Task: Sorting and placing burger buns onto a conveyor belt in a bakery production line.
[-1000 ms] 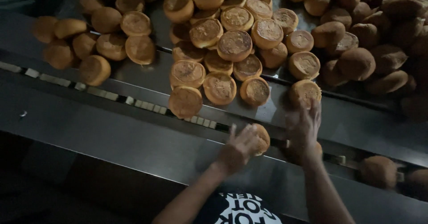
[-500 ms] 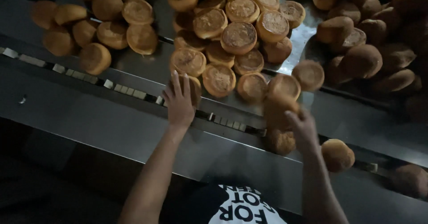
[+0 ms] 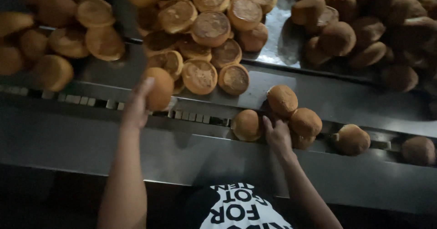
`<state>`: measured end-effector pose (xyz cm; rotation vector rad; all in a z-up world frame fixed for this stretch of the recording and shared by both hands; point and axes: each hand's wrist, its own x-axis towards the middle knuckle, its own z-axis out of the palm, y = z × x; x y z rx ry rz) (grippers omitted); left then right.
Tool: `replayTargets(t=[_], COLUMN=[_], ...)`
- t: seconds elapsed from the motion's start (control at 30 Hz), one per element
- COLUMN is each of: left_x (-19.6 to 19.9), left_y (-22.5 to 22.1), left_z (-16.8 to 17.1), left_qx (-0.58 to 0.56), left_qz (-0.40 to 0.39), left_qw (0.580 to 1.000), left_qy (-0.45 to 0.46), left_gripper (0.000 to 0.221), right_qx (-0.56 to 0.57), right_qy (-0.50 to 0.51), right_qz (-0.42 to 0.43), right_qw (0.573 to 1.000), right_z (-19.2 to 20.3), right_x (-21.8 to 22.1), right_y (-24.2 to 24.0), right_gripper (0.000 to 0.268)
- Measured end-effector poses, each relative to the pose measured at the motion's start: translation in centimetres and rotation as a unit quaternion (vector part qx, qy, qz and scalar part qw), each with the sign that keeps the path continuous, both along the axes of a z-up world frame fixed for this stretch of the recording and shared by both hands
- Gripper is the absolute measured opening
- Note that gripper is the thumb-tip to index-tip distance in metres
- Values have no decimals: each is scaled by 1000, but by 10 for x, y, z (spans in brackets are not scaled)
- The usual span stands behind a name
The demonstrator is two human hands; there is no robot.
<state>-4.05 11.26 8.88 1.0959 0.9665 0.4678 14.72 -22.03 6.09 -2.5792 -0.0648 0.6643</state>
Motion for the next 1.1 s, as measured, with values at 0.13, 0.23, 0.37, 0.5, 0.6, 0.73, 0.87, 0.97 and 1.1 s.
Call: replayTargets(t=[0.13, 0.23, 0.37, 0.5, 0.6, 0.73, 0.87, 0.97, 1.1], left_x=[-17, -16, -8, 7, 28, 55, 56, 46, 62], left_y=[3, -33, -71, -65, -63, -73, -85, -92, -106], left_z=[-8, 9, 7, -10, 25, 36, 67, 66, -9], left_qx=[-257, -256, -256, -169, -111, 105, 110, 94, 49], left_qz=[98, 67, 8, -53, -165, -326, -379, -425, -437], left_qw=[958, 963, 966, 980, 971, 938, 910, 884, 844], left_qy=[-80, -52, -38, 89, 133, -48, 126, 170, 308], left_gripper=[99, 87, 67, 76, 80, 75, 81, 73, 104], right_qx=[69, -70, -179, -82, 169, 264, 74, -36, -3], right_qy=[-178, -314, -209, -228, -133, -57, -221, -269, -279], right_qz=[47, 156, 199, 142, 34, 2, 247, 365, 443], right_qw=[981, 934, 941, 960, 976, 963, 940, 891, 852], right_z=[3, 10, 16, -22, -12, -31, -35, 35, 38], right_x=[3, 36, 87, 159, 173, 161, 147, 81, 33], right_y=[-73, -97, -99, -114, -89, -55, -49, -42, -56], right_gripper=[26, 70, 81, 67, 51, 52, 33, 33, 33])
